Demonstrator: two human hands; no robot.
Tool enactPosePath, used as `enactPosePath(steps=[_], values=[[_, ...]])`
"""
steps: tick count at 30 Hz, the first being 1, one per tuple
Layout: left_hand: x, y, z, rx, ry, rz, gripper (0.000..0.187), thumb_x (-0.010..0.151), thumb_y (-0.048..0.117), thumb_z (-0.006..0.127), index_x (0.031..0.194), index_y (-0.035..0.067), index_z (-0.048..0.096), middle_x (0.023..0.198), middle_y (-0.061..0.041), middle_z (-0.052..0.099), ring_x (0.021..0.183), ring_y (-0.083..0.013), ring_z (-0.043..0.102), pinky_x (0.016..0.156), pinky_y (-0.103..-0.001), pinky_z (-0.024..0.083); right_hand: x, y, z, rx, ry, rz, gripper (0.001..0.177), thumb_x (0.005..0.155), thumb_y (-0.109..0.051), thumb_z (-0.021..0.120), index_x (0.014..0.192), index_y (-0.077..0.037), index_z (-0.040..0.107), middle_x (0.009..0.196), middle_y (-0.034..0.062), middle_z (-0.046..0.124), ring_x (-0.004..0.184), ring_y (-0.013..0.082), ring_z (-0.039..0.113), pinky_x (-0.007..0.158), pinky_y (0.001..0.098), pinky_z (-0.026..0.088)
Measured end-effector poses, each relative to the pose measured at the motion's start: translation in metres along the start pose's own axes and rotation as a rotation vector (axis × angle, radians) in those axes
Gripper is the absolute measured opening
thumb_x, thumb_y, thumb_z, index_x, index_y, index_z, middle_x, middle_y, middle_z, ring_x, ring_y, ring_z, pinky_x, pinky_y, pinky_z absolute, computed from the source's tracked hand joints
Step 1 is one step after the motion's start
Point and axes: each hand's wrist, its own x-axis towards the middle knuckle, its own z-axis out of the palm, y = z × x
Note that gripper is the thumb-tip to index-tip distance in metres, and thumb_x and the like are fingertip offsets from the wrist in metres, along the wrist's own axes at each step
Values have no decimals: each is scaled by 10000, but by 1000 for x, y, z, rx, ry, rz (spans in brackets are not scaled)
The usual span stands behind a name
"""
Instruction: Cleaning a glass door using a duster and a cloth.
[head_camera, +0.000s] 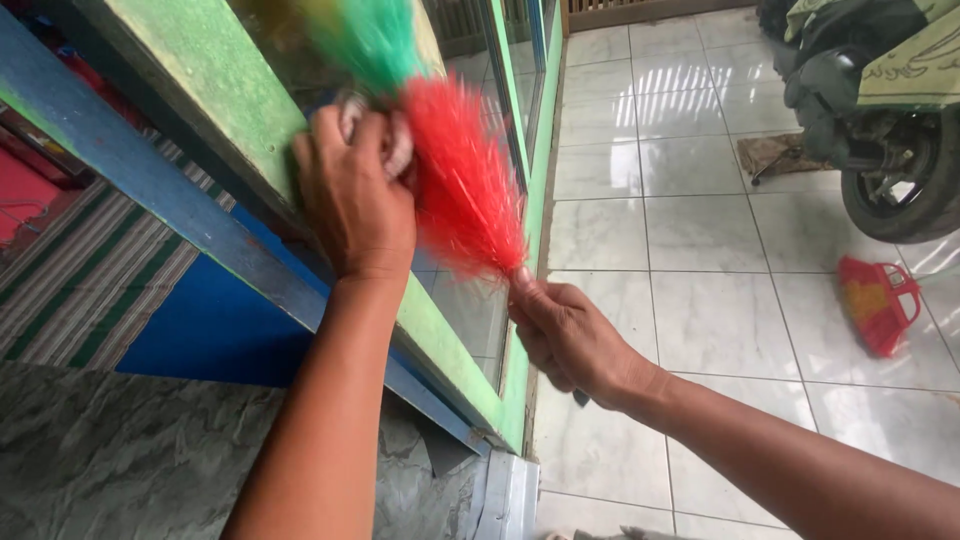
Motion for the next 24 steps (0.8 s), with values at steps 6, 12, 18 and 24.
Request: enactPosePath(steps=[6, 12, 18, 24], values=[[10, -8, -5, -144, 76, -21, 201, 831, 51, 692, 1015, 122, 735, 1219, -101, 610, 1058, -374, 549, 877, -468, 484, 70, 30, -21, -186, 192, -45, 560, 1052, -565, 285, 716, -136, 413, 511, -52, 324, 372, 87, 248, 309, 302, 224], [10, -20, 2, -193, 126, -20, 197, 827, 81, 709, 1022, 105, 699, 1210, -131, 598, 1067, -398, 558, 913, -487, 483, 66, -3, 18, -124, 174, -338, 553, 1099, -542, 309, 764, -124, 448, 570, -58, 352, 435, 70, 275, 360, 285, 240], [13, -20, 15, -205, 237, 69, 279, 860, 82, 730, 1137, 89, 695, 1279, -115, 586, 1103, -398, 553, 964, -485, 486, 107, -2, 2, -268, 293, -518, 550, 1105, -529, 335, 822, -86, 495, 626, -31, 382, 514, 95, 306, 431, 301, 288], [23, -24, 28, -152, 142, 40, 290, 823, 97, 803, 1097, 115, 709, 1345, -116, 580, 1128, -363, 551, 986, -455, 486, 126, -33, -1, -170, 294, -407, 556, 1068, -531, 390, 757, -77, 467, 551, -12, 408, 452, 92, 321, 393, 291, 245]])
